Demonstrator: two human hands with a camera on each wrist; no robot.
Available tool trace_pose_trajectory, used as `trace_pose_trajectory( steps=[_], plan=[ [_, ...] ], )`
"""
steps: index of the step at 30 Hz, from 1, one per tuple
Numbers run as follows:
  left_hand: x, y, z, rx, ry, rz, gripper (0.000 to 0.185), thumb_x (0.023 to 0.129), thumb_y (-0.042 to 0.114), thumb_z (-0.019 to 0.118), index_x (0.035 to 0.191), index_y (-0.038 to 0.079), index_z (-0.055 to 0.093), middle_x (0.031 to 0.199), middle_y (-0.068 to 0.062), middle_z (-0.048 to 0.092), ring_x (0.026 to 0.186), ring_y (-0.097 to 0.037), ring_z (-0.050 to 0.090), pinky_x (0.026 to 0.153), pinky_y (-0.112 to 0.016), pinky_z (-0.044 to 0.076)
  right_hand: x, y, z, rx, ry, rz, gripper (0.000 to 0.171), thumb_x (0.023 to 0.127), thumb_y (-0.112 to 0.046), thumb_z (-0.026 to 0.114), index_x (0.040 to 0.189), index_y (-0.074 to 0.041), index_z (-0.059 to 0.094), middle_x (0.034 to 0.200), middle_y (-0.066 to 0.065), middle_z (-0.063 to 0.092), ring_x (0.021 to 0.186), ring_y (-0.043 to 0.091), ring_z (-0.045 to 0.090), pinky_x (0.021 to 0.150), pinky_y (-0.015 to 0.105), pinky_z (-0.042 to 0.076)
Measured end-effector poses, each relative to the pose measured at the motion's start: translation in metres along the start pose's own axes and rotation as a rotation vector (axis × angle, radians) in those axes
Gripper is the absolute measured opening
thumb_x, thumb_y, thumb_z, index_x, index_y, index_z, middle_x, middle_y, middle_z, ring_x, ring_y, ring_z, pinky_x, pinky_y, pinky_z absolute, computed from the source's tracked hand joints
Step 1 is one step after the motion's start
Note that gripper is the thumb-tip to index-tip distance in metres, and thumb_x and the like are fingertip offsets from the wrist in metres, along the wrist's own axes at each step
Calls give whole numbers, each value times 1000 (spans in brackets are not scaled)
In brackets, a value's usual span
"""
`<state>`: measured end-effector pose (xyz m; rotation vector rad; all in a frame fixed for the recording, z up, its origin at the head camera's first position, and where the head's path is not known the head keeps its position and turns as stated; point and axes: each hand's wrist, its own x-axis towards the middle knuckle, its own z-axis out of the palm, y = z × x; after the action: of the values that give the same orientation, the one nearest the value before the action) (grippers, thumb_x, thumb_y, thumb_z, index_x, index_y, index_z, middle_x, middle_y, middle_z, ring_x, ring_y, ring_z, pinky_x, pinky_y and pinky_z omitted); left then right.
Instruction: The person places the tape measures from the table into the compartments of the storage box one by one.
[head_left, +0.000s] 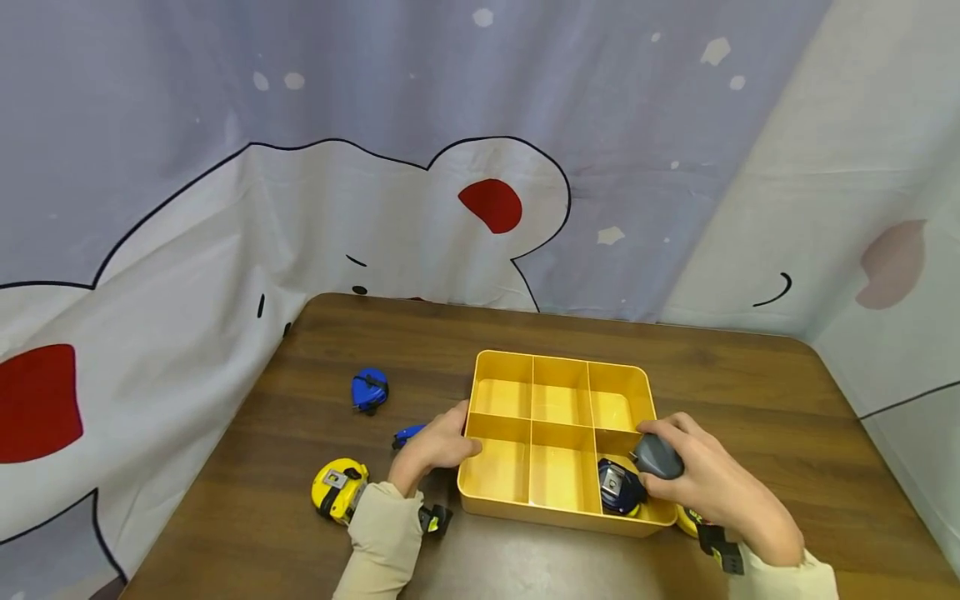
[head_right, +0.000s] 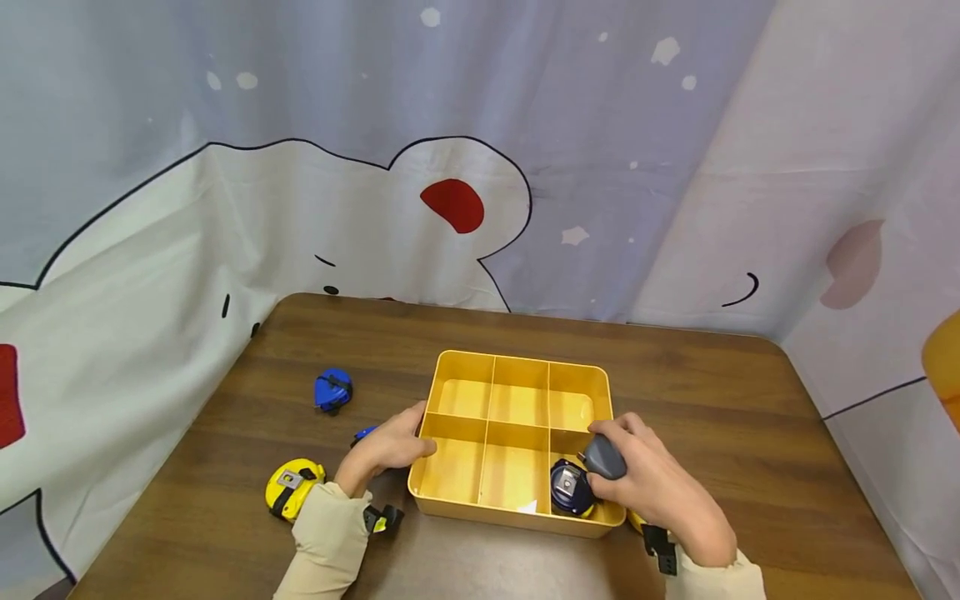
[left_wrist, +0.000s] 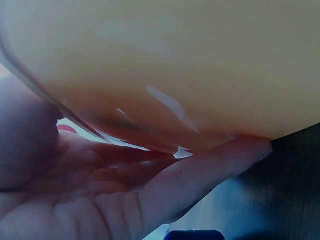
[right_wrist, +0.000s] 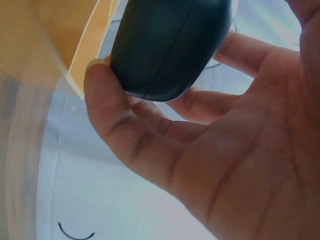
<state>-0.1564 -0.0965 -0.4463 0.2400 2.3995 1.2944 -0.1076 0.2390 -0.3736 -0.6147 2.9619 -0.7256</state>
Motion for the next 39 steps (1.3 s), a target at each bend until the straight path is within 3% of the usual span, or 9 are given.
trace_pose_trajectory(
  steps=[21, 32, 39],
  plan=[
    [0, 0, 2, 19, -7, -8, 69, 80, 4, 59, 141, 2, 28, 125, -17, 51, 96, -24, 57, 83, -41, 47, 28, -44, 28, 47, -127, -142, 47, 73, -19, 72, 116, -17, 54, 104, -3, 48, 82, 13, 48, 65, 24, 45],
    [0, 1, 1, 33, -3, -14, 69, 80, 5, 59, 142, 3, 27, 126, -16, 51, 98, -24, 57, 85, -42, 46, 37, -58, 42, 51, -183, -220, 44, 73, -16, 72, 113, -15, 53, 103, -2, 47, 81, 14, 45, 66, 25, 42],
    [1, 0, 1, 35, -1, -8, 68, 79, 3, 58, 141, 2, 28, 123, -16, 53, 93, -23, 58, 81, -40, 48, 39, -67, 50, 24, -226, -190, 46, 70, -16, 73, 112, -13, 54, 102, -1, 47, 83, 14, 45, 69, 27, 42]
  ],
)
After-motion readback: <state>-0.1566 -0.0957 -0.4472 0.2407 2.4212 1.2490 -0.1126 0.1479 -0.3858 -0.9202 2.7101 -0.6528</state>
